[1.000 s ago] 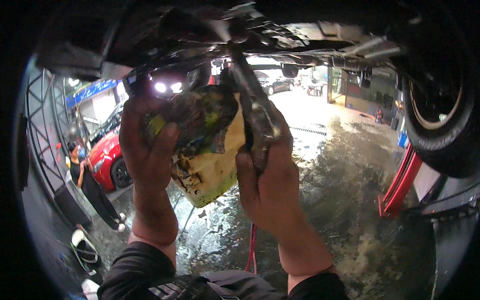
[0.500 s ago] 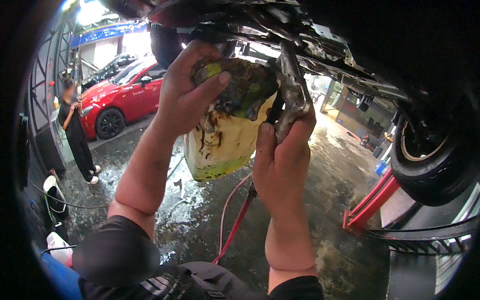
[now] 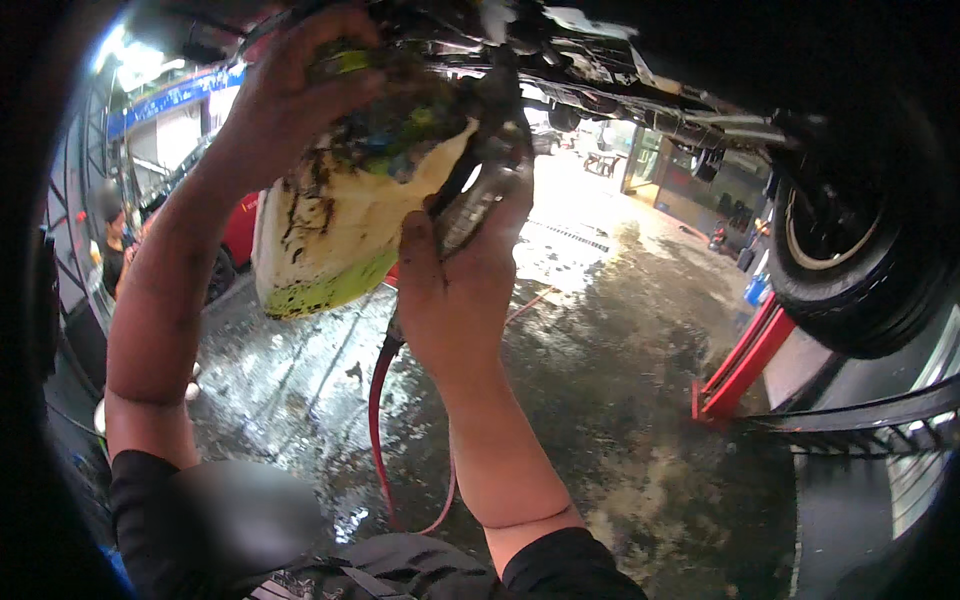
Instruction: The person uses a pressure washer to clean the undercarriage of a car raised on a lift. They direct the spray at various components beneath the vehicle, moving the nozzle to cover different areas while holding a cloth in the other hand.
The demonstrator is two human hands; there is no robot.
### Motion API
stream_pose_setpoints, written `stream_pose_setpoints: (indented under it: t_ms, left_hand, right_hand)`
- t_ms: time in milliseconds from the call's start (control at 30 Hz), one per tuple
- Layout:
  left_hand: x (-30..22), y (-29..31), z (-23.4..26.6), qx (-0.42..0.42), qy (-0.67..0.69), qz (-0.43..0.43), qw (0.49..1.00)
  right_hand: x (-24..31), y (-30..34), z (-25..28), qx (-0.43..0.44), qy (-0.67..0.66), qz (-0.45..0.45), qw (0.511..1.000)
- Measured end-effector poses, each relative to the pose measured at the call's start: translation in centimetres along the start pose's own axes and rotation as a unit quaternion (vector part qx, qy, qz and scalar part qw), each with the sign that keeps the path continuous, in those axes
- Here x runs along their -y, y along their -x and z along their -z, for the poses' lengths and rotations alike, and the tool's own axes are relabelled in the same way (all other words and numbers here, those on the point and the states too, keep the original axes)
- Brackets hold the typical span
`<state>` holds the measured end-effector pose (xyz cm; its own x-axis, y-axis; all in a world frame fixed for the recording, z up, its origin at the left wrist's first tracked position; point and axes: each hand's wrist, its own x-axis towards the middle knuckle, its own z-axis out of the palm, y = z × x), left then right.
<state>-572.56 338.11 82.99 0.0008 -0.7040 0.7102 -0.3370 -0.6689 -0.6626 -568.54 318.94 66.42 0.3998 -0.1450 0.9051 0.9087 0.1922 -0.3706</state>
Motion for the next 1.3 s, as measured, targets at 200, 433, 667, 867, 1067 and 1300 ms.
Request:
stream_pose_setpoints:
  t_ms: [200, 433, 667, 867, 1067, 1300]
  left_hand:
    - [-2.7, -2.1, -0.8, 0.066, 0.092, 0.235, 0.965]
    - [0.2, -0.6, -1.9, 0.033, 0.159, 0.278, 0.947]
    - [4.6, 3.5, -2.0, -0.029, 0.270, 0.271, 0.924]
    - [6.6, 7.0, -2.5, -0.054, 0.348, 0.233, 0.906]
    - [8.7, 10.0, -5.0, -0.057, 0.397, 0.150, 0.904]
    - [11.1, 12.5, -7.8, -0.056, 0.452, 0.137, 0.880]
  right_hand:
    - [-2.6, -0.7, 0.8, -0.026, -0.055, 0.025, 0.998]
    - [-5.8, -3.1, -1.2, 0.003, -0.045, 0.040, 0.998]
    - [-4.9, -3.4, -5.4, 0.015, -0.045, 0.015, 0.999]
    - [-7.4, -1.1, -9.6, -0.044, 0.148, 0.158, 0.975]
    - [-9.8, 1.9, -13.8, -0.120, 0.126, 0.145, 0.974]
    - [-10.9, 2.4, -15.8, -0.118, 0.195, 0.161, 0.960]
